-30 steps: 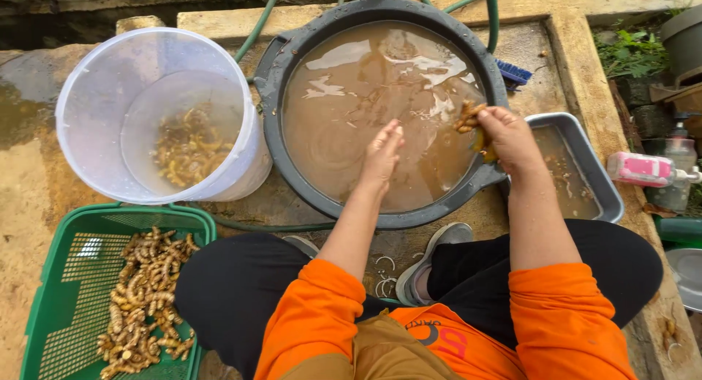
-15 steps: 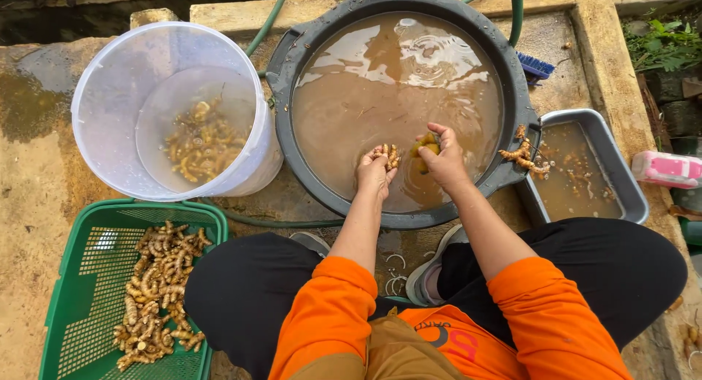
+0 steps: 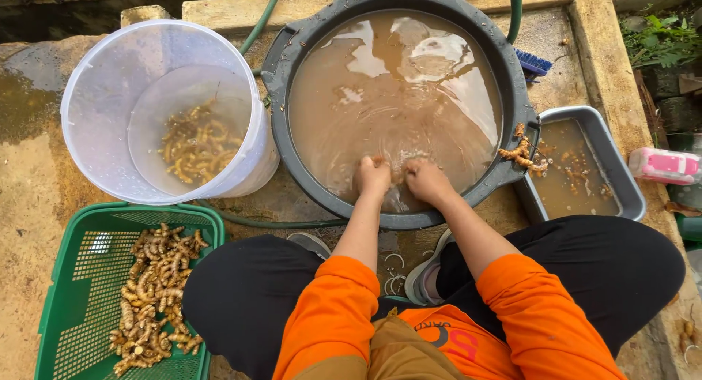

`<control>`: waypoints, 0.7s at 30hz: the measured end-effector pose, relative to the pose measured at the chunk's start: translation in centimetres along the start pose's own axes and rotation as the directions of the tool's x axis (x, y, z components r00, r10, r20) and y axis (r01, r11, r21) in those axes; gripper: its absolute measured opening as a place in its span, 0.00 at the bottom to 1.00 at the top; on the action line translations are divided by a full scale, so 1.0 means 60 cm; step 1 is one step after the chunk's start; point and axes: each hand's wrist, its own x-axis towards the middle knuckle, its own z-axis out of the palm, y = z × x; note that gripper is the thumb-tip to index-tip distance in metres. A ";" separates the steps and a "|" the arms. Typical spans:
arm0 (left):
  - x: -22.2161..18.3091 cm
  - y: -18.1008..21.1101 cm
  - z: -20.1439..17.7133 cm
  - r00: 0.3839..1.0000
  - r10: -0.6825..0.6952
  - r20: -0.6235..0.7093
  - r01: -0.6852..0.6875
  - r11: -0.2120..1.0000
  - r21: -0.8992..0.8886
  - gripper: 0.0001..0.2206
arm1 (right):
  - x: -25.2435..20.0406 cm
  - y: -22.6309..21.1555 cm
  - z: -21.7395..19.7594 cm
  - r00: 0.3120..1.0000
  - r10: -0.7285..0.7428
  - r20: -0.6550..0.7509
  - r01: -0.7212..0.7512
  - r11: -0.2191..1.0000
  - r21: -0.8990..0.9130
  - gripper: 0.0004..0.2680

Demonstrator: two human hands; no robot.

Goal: Washing turmeric roots in a large basin of water using a scrub pad and placing them into a clean bucket.

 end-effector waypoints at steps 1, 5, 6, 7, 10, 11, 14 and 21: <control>0.013 -0.006 0.014 1.000 0.000 0.000 0.000 1.000 -0.001 0.08 | 0.002 -0.002 -0.008 1.000 0.000 0.000 0.000 1.000 -0.001 0.12; 0.018 0.006 0.011 0.995 -0.011 0.102 0.091 0.549 -0.831 0.14 | 0.027 0.012 -0.007 0.972 0.002 -0.235 0.082 0.933 0.349 0.13; 0.006 0.022 0.001 0.986 0.010 0.168 0.147 0.438 -0.887 0.16 | 0.035 0.026 -0.003 0.955 -0.102 -0.278 0.227 0.857 0.463 0.16; -0.003 0.029 -0.004 0.985 0.011 0.170 0.148 0.439 -0.886 0.16 | 0.037 0.027 0.001 0.955 -0.100 -0.280 0.225 0.857 0.463 0.16; -0.023 0.039 -0.018 0.969 0.052 0.240 0.193 0.439 -0.877 0.20 | 0.044 0.026 0.014 0.977 -0.074 -0.202 0.166 0.856 0.490 0.15; -0.025 0.038 -0.019 0.970 0.073 0.232 0.166 0.500 -0.850 0.20 | 0.045 0.026 0.017 0.976 -0.061 -0.209 0.171 0.811 0.560 0.14; -0.012 0.020 0.003 0.970 0.143 0.198 0.091 0.542 -0.835 0.19 | 0.044 0.021 0.010 0.971 -0.016 -0.238 0.170 0.746 0.644 0.13; -0.007 0.019 0.011 0.955 0.288 0.077 -0.134 0.645 -0.752 0.14 | 0.038 0.017 0.003 0.933 -0.088 -0.350 0.290 0.761 0.581 0.12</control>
